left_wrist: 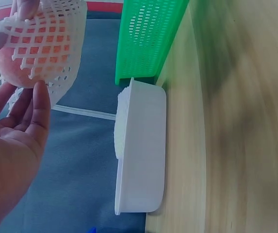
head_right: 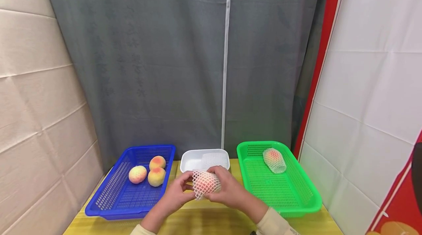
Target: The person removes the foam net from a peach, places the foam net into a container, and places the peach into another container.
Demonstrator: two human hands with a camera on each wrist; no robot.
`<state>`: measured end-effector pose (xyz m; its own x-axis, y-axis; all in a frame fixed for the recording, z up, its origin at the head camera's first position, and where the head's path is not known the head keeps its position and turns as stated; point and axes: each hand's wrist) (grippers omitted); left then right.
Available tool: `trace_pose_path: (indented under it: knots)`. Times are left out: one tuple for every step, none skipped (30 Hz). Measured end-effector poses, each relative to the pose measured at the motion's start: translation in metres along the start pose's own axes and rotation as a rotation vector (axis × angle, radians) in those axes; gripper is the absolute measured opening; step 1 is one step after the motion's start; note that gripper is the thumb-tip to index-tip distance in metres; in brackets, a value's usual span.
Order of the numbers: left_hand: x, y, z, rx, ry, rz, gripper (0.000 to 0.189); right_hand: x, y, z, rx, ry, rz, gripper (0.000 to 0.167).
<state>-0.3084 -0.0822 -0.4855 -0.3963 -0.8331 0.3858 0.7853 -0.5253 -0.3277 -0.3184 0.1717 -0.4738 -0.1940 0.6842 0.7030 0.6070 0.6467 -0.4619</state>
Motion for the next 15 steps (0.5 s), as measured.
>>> trace_pose_path:
  knots:
    - [-0.0002,0.0001,-0.0006,0.003,-0.001,-0.007,0.057,-0.0009,-0.0005,-0.0007,0.009,-0.008,-0.002,0.062]
    - [-0.0002,0.0003,-0.0012,0.006,-0.002,-0.016,0.056,-0.0017,-0.0010,-0.0011,0.020,-0.013,-0.003,0.061]
    - [-0.0001,0.0004,-0.0018,0.009,-0.001,-0.027,0.056,-0.0025,-0.0015,-0.0015,0.027,-0.018,-0.004,0.060]
    - [0.0001,0.0005,-0.0023,0.014,0.001,-0.038,0.056,-0.0032,-0.0020,-0.0019,0.033,-0.020,-0.003,0.060]
    - [0.0002,0.0007,-0.0027,0.022,0.003,-0.047,0.057,-0.0037,-0.0024,-0.0022,0.034,-0.020,-0.001,0.059]
    - [0.0005,0.0010,-0.0030,0.030,0.001,-0.054,0.057,-0.0042,-0.0028,-0.0026,0.036,-0.021,0.002,0.059]
    - [0.0009,0.0012,-0.0033,0.037,0.001,-0.061,0.057,-0.0047,-0.0032,-0.0028,0.037,-0.020,0.004,0.059]
    - [0.0011,0.0014,-0.0033,0.042,0.001,-0.067,0.057,-0.0051,-0.0035,-0.0032,0.036,-0.017,0.005,0.059]
    - [0.0013,0.0017,-0.0030,0.049,0.002,-0.069,0.057,-0.0055,-0.0038,-0.0035,0.033,-0.015,0.005,0.059]
    - [0.0013,0.0022,-0.0026,0.053,0.004,-0.068,0.058,-0.0059,-0.0041,-0.0038,0.031,-0.013,0.005,0.060]
    - [0.0013,0.0027,-0.0024,0.059,0.003,-0.066,0.058,-0.0063,-0.0042,-0.0040,0.028,-0.010,0.006,0.060]
    - [0.0013,0.0032,-0.0021,0.064,0.003,-0.063,0.058,-0.0068,-0.0042,-0.0040,0.025,-0.010,0.005,0.059]
    - [0.0011,0.0037,-0.0019,0.070,0.004,-0.059,0.059,-0.0073,-0.0043,-0.0040,0.024,-0.009,0.004,0.059]
    - [0.0010,0.0043,-0.0014,0.075,0.006,-0.054,0.060,-0.0075,-0.0044,-0.0041,0.025,-0.011,0.004,0.059]
    - [0.0010,0.0050,-0.0010,0.080,0.003,-0.047,0.060,-0.0076,-0.0044,-0.0041,0.027,-0.011,0.003,0.059]
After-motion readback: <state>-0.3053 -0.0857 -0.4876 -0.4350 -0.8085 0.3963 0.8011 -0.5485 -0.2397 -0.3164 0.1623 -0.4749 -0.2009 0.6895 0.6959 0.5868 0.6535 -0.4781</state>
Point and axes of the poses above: each hand's wrist, its own y-axis away from the middle knuckle, its own x-axis out of the back of the hand, z = x × y, and after that the axes turned 10 degrees about -z, right-handed
